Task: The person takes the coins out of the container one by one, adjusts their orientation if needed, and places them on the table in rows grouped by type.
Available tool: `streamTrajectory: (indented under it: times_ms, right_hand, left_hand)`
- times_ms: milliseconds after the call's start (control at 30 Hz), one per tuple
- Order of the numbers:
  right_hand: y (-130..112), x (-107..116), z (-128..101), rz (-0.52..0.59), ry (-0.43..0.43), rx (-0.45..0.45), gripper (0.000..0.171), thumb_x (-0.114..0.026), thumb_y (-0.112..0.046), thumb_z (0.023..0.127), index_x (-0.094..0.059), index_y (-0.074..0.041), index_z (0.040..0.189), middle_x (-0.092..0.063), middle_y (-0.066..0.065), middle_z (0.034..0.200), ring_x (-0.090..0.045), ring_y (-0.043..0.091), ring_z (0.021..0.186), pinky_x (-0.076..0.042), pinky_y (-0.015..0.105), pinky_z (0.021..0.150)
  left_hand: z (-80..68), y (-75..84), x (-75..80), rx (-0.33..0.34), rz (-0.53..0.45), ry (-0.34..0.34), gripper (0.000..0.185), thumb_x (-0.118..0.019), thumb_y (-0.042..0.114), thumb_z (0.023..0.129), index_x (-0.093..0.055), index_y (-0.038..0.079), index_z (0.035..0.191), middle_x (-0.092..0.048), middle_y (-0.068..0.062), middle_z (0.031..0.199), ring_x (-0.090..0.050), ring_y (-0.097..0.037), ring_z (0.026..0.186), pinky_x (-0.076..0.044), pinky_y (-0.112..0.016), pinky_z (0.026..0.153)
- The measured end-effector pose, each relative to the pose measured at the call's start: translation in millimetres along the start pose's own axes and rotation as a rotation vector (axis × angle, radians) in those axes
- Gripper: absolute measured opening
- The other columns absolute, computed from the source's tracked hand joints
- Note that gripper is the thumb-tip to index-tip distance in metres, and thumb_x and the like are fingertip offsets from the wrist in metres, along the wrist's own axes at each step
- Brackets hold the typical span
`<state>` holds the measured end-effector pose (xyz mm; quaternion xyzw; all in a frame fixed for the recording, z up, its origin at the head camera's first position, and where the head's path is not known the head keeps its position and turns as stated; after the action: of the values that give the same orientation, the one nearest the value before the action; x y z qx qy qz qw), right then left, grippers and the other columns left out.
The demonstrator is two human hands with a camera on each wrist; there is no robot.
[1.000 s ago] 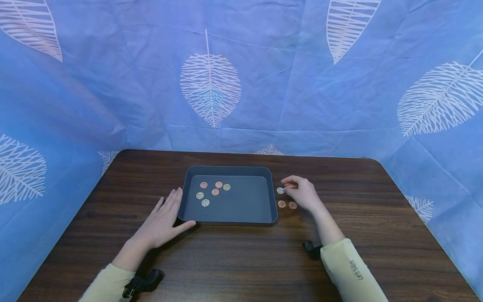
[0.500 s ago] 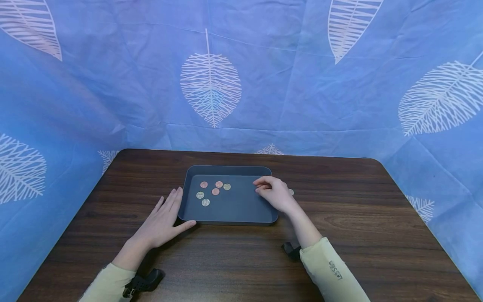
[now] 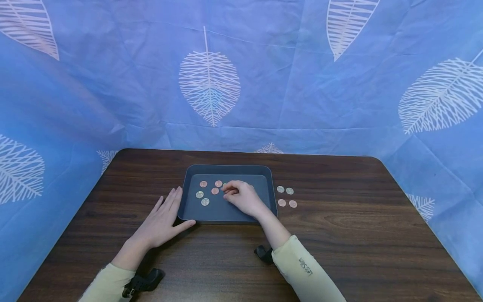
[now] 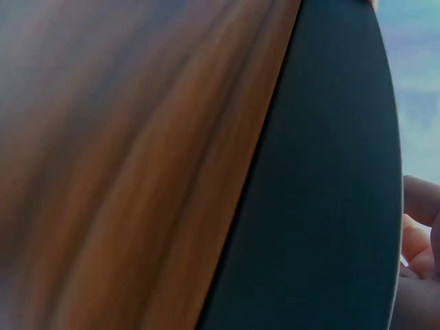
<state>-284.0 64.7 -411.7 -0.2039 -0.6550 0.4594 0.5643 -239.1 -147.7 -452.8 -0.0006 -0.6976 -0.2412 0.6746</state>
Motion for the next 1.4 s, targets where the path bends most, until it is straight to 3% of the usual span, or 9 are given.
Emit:
streamTrajectory:
  times_ms: [233, 633, 867, 1400]
  right_hand:
    - [-10, -24, 10, 0.039, -0.04, -0.004, 0.021, -0.065, -0.007, 0.09, -0.069, -0.004, 0.11, -0.067, 0.01, 0.11, -0.064, 0.017, 0.092, -0.052, 0.029, 0.076]
    - [-14, -42, 23, -0.011, -0.074, 0.03, 0.016, -0.066, -0.005, 0.089, -0.07, -0.005, 0.104, -0.06, 0.002, 0.096, -0.06, 0.015, 0.087, -0.048, 0.027, 0.073]
    - [-9, -53, 29, -0.045, -0.093, 0.005, 0.016, -0.067, -0.005, 0.088, -0.07, -0.006, 0.103, -0.062, 0.0, 0.092, -0.06, 0.012, 0.083, -0.049, 0.024, 0.073]
    - [0, -61, 35, -0.113, -0.068, -0.027, 0.019, -0.077, -0.006, 0.08, -0.07, -0.007, 0.098, -0.062, -0.002, 0.081, -0.057, 0.008, 0.073, -0.047, 0.024, 0.069]
  left_hand:
    - [1.8, -0.3, 1.3, -0.002, 0.001, 0.001, 0.109, -0.039, 0.079, 0.082, -0.005, 0.004, 0.153, -0.009, -0.016, 0.158, -0.009, -0.031, 0.145, -0.008, -0.056, 0.113]
    - [1.7, -1.0, 2.1, -0.005, -0.003, -0.015, 0.108, -0.041, 0.077, 0.083, -0.005, 0.004, 0.153, -0.009, -0.016, 0.158, -0.008, -0.031, 0.145, -0.008, -0.056, 0.113]
    - [1.7, -2.0, 0.9, -0.006, -0.009, -0.013, 0.108, -0.042, 0.077, 0.083, -0.005, 0.004, 0.154, -0.009, -0.016, 0.158, -0.008, -0.03, 0.145, -0.008, -0.056, 0.113]
    - [2.4, -3.4, -0.9, -0.009, -0.008, -0.017, 0.108, -0.041, 0.078, 0.083, -0.004, 0.005, 0.154, -0.009, -0.015, 0.158, -0.008, -0.03, 0.145, -0.009, -0.056, 0.113]
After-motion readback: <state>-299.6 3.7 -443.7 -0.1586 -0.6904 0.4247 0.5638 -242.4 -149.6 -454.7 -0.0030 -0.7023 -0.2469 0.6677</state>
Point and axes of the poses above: each hand's wrist, its own z-axis towards the middle knuckle, its own x-axis out of the back of the hand, y = z × x, the point moved 8 cm from there along z, towards the middle knuckle
